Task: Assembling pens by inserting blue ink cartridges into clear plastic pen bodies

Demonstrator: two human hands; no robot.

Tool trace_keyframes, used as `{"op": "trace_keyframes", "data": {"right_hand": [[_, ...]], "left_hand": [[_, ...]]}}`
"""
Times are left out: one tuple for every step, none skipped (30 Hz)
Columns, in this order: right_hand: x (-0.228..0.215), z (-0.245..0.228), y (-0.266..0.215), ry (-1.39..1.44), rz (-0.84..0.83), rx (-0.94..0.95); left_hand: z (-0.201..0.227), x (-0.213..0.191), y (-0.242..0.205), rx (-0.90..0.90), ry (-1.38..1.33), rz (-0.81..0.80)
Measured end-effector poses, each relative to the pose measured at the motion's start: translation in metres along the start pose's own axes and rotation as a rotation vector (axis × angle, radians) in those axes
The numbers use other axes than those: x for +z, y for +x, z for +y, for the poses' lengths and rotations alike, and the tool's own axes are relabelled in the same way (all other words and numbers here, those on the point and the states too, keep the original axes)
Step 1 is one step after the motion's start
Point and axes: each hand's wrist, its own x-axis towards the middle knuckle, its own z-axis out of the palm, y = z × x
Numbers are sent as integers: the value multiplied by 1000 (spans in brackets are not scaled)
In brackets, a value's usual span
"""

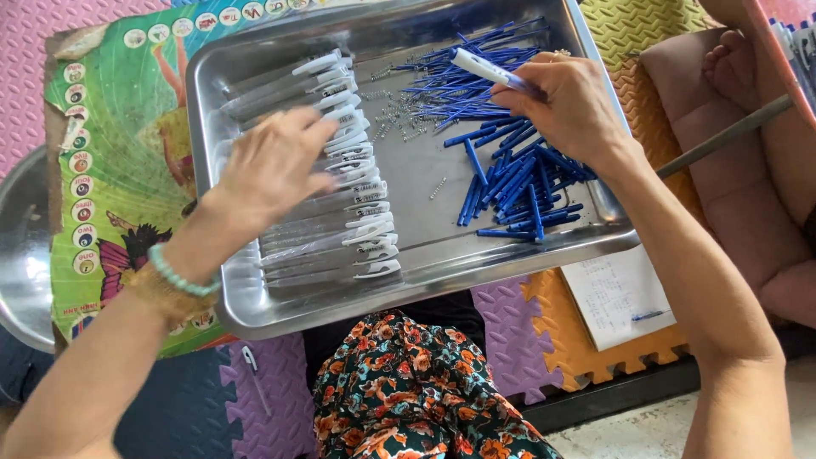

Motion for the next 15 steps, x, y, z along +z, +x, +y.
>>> {"op": "trace_keyframes", "data": {"right_hand": [[1,-5,1,0,-3,0],[1,-9,2,30,-5,-19],[2,-14,4,61,-7,-38],[1,-17,5,57,-9,-42],[0,-19,6,81,-16,-38],[0,-22,6,108,-23,-31],[-2,-9,5,107,-25,-33],[-3,3,4,76,-15,-61],[-4,16,3,44,-6,-90],[-3,28,2,45,-6,-89],[-3,41,1,22,42,-45],[-4,53,1,-4,91,-3],[-1,60,2,-6,92,-5],[3,66,4,-16,83,44],[8,72,6,-26,75,93]], "left_hand": [[8,6,13,-1,-3,-1],[15,12,25,115,-76,134],[23,18,38,230,-149,271],[31,23,50,228,-151,276],[40,27,62,237,-146,285],[49,31,74,245,-141,290],[48,33,79,243,-143,292],[47,36,84,221,-123,293],[45,38,89,199,-103,293],[40,47,99,199,-103,292],[34,56,108,112,5,251],[29,64,119,24,112,212],[31,68,123,24,112,215],[33,73,126,36,140,246],[34,77,129,48,168,276]]}}
